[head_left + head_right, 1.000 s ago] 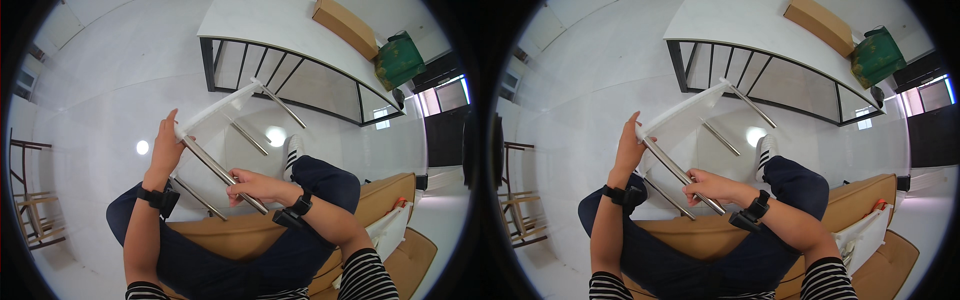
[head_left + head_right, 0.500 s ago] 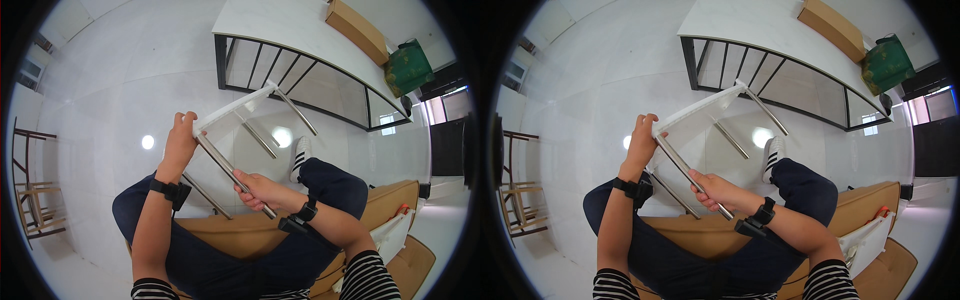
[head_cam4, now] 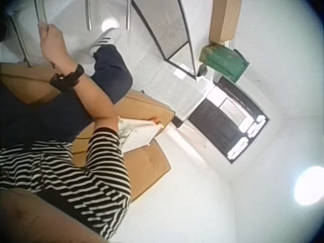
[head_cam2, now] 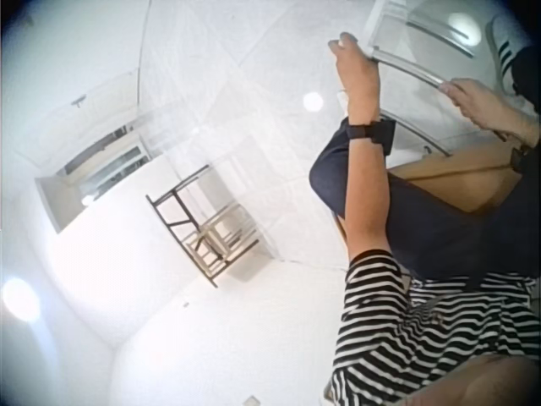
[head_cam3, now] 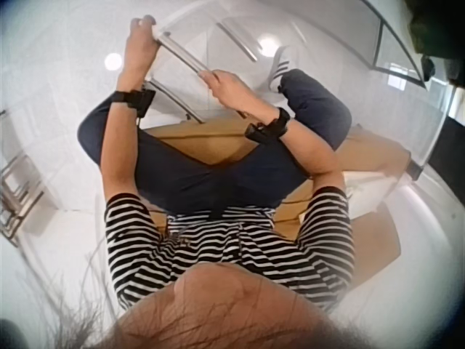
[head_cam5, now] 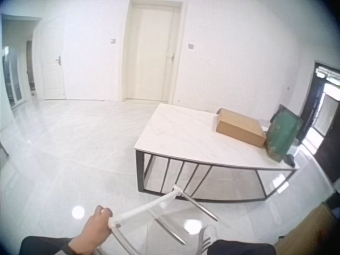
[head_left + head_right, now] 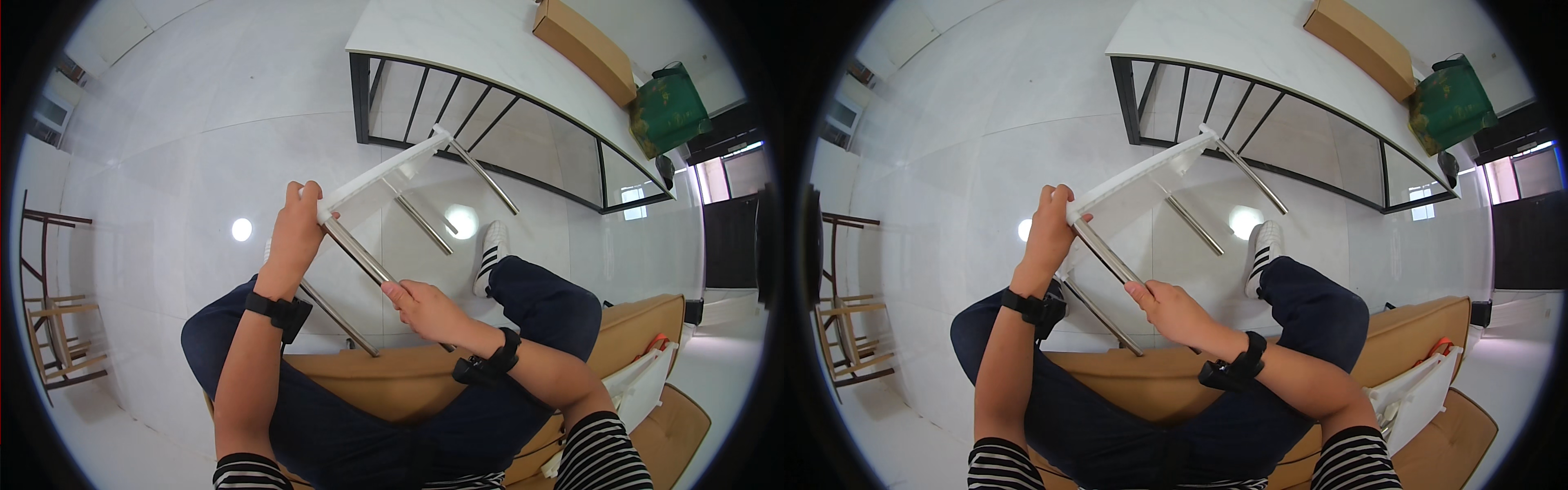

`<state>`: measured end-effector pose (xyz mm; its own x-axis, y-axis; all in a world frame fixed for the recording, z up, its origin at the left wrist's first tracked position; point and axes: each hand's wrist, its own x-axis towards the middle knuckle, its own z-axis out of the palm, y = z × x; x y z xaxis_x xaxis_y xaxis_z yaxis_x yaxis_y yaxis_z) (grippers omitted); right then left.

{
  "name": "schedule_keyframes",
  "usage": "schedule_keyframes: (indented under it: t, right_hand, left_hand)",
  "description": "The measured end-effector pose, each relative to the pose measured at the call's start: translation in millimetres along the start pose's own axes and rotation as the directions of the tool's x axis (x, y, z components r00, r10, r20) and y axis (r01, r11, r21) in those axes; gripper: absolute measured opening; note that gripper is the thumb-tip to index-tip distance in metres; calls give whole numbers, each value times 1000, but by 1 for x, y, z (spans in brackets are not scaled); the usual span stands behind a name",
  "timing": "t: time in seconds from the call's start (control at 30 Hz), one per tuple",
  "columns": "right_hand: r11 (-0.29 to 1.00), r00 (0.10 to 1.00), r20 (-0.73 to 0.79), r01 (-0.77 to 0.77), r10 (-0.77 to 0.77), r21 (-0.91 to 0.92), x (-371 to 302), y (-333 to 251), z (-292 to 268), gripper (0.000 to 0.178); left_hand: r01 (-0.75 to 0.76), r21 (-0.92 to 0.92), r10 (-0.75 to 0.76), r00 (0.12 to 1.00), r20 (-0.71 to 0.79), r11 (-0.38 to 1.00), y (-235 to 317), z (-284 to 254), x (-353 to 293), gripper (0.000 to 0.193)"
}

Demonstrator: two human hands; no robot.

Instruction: Assembling a white plastic and metal shelving unit or stand.

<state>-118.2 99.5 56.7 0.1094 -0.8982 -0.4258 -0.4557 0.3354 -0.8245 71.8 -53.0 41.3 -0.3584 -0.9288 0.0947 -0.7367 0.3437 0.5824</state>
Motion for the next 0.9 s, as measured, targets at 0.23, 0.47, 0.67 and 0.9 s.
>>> schedule_keyframes:
  t: [0.23,0.47,0.67,0.9]
  right_hand:
    - [643,795,565,-554,219,530,4,-7,-17,51]
    - [485,709,696,-650,112,584,7,0,-16,50]
    - [920,933,260,-311,249,237,-2,-8,-5,50]
    - [992,999,49,23,-17,-120,-18,9,-4,37]
  left_hand:
    - [-11,-5,11,1000,5,1000,3,-1,-1,33]
    - [-15,4,15,1000,8,1000,2,-1,0,34]
    - [-10,-5,10,1000,-13,1000,6,-1,-2,33]
    - [1,22,-1,1000,-11,1000,9,0,0,34]
